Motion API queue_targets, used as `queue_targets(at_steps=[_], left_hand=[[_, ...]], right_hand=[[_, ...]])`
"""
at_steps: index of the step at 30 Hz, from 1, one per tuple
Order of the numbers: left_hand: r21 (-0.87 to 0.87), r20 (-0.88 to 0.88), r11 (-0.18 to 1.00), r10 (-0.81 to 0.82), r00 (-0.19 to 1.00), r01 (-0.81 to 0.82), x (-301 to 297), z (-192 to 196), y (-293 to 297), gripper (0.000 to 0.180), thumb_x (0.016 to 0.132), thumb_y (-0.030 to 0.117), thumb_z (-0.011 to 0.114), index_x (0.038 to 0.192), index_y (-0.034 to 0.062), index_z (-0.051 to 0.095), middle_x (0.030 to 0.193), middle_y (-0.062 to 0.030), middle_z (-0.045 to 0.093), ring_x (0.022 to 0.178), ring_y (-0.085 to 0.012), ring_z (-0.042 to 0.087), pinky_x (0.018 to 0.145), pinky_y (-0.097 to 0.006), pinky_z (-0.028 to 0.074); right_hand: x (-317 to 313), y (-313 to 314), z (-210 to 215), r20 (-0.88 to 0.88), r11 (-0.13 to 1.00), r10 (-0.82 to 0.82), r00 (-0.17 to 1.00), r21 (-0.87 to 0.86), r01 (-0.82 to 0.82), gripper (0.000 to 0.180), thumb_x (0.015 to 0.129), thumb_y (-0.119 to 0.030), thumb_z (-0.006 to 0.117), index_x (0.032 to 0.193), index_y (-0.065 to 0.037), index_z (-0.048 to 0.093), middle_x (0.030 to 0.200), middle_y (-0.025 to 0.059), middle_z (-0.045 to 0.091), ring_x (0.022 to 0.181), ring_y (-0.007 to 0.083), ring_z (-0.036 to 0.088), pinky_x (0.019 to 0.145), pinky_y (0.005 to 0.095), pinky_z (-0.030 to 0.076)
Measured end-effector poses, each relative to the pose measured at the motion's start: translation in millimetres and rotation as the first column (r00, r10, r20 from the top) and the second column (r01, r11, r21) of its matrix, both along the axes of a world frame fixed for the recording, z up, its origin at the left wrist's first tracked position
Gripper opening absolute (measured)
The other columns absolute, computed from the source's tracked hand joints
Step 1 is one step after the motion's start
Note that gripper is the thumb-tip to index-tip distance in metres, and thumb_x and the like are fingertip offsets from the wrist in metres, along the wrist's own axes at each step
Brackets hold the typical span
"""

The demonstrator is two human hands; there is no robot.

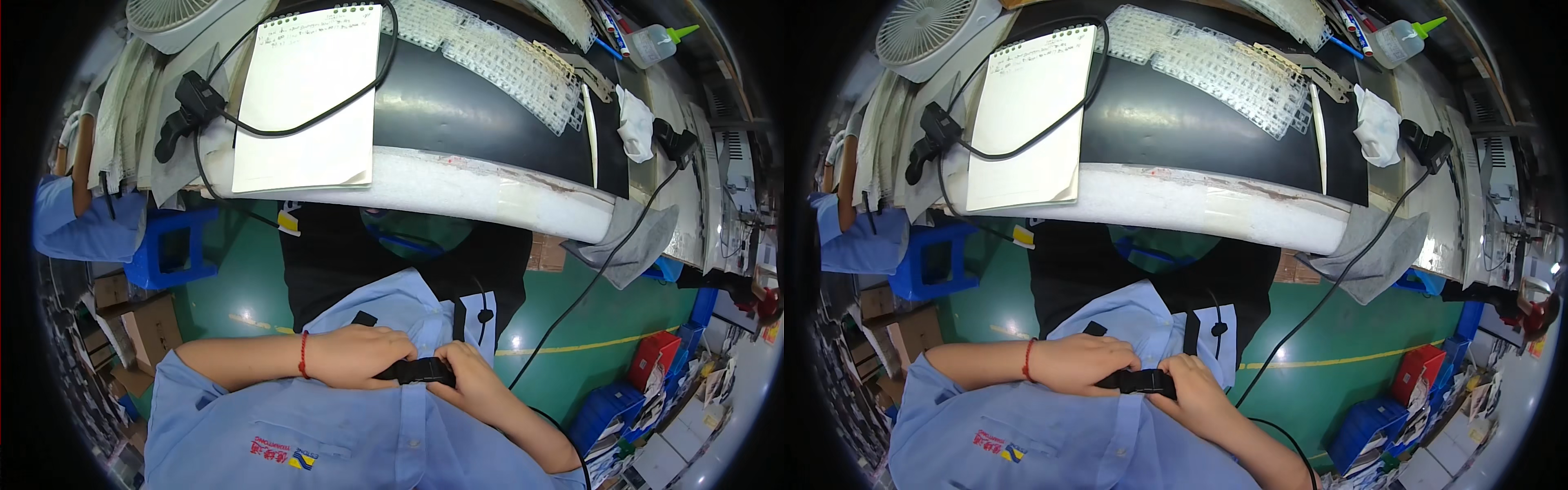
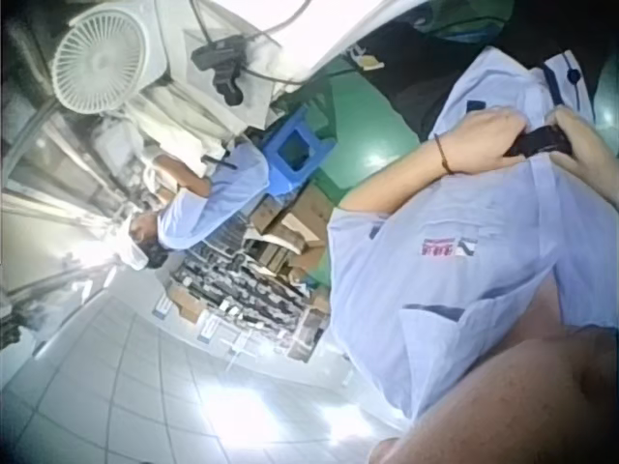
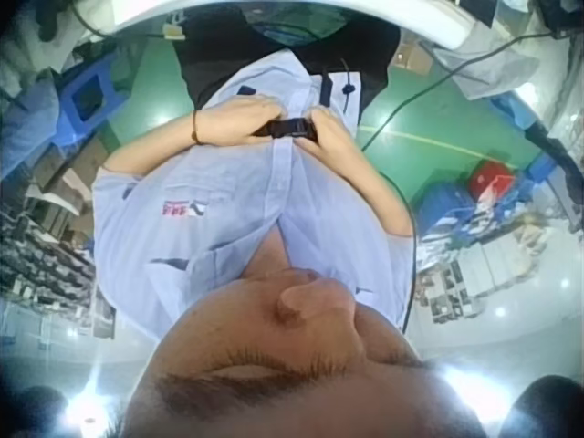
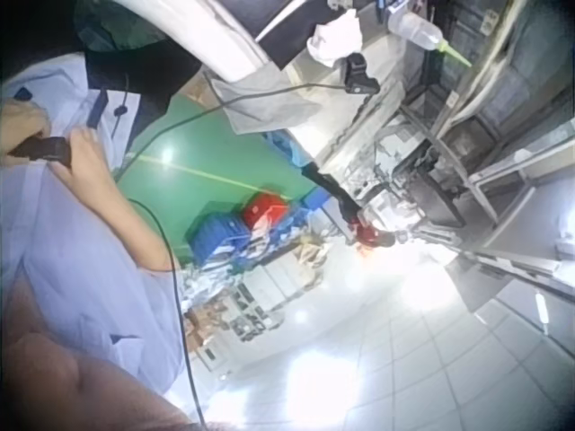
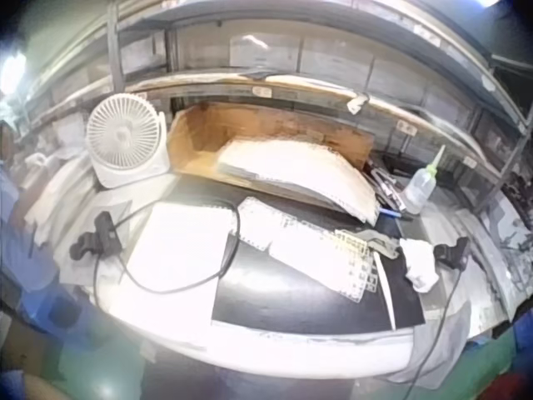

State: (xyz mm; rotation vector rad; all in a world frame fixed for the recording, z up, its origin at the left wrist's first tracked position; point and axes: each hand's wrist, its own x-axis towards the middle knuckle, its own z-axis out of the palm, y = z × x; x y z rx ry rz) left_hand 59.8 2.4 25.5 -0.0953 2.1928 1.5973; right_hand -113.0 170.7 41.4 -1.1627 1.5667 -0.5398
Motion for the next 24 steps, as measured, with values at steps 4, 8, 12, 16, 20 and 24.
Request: queue_targets(at_steps=[4,8,12,16,20,24], left_hand=[[-0.006,-0.083,0.999,0.052,0.995,-0.052,-1,0,7,0.029,0.084,0.025,0.064,0.1,0.003,0.054,0.089,-0.0144,0.058,0.088,-0.033,0.059,0.075,-0.043,0.048],[-0.127,-0.072,0.984,0.119,0.99,-0.127,-13,-2,19,0.031,0.084,0.028,0.064,0.099,0.0033,0.053,0.085,-0.013,0.058,0.084,-0.0323,0.059,0.073,-0.043,0.048],[-0.121,-0.002,0.987,0.109,0.994,-0.109,-17,-8,21,0.032,0.084,0.029,0.064,0.099,0.0043,0.052,0.086,-0.0128,0.059,0.085,-0.0316,0.06,0.071,-0.043,0.047],[0.004,0.013,0.993,0.114,0.993,-0.114,-13,-13,19,0.029,0.085,0.029,0.064,0.099,0.0064,0.052,0.084,-0.0137,0.06,0.082,-0.0325,0.061,0.068,-0.043,0.047],[-0.027,0.145,0.978,0.207,0.968,-0.205,-10,-18,15,0.032,0.084,0.03,0.064,0.102,0.0058,0.052,0.086,-0.0156,0.063,0.08,-0.0339,0.062,0.066,-0.042,0.048],[0.062,-0.08,0.865,0.502,0.861,-0.499,15,-28,11,0.038,0.078,0.019,0.069,0.108,0.0038,0.051,0.089,-0.0148,0.06,0.078,-0.0282,0.062,0.07,-0.035,0.049]], right_hand=[[0,-3,-8,0.049,0.996,-0.052,0.997,0.072,0.049,0.029,0.075,-0.009,0.069,0.093,-0.002,0.047,0.079,0.0121,0.052,0.071,0.0258,0.053,0.064,0.0341,0.043],[-1,-9,-9,0.077,0.985,-0.116,0.99,0.134,0.105,0.029,0.075,-0.009,0.069,0.091,-0.002,0.046,0.075,0.0114,0.051,0.066,0.023,0.052,0.061,0.0332,0.042],[-3,-9,-7,0.084,0.978,-0.171,0.982,0.132,0.16,0.029,0.075,-0.009,0.069,0.092,-0.002,0.046,0.075,0.0113,0.052,0.067,0.0207,0.052,0.061,0.0328,0.042],[0,-7,-9,0.083,0.975,-0.193,0.978,0.124,0.182,0.028,0.075,-0.008,0.069,0.092,-0.001,0.047,0.075,0.0112,0.053,0.067,0.0211,0.053,0.061,0.0323,0.043],[-6,-4,-15,0.075,0.967,-0.248,0.966,0.081,0.242,0.026,0.077,-0.008,0.068,0.092,-0.002,0.048,0.075,0.0111,0.053,0.067,0.0203,0.053,0.061,0.0317,0.043],[-17,-2,-2,0.005,0.914,-0.37,0.929,0.18,0.363,0.026,0.078,-0.005,0.068,0.095,-0.002,0.049,0.078,0.0111,0.056,0.07,0.0204,0.056,0.063,0.0311,0.045]])
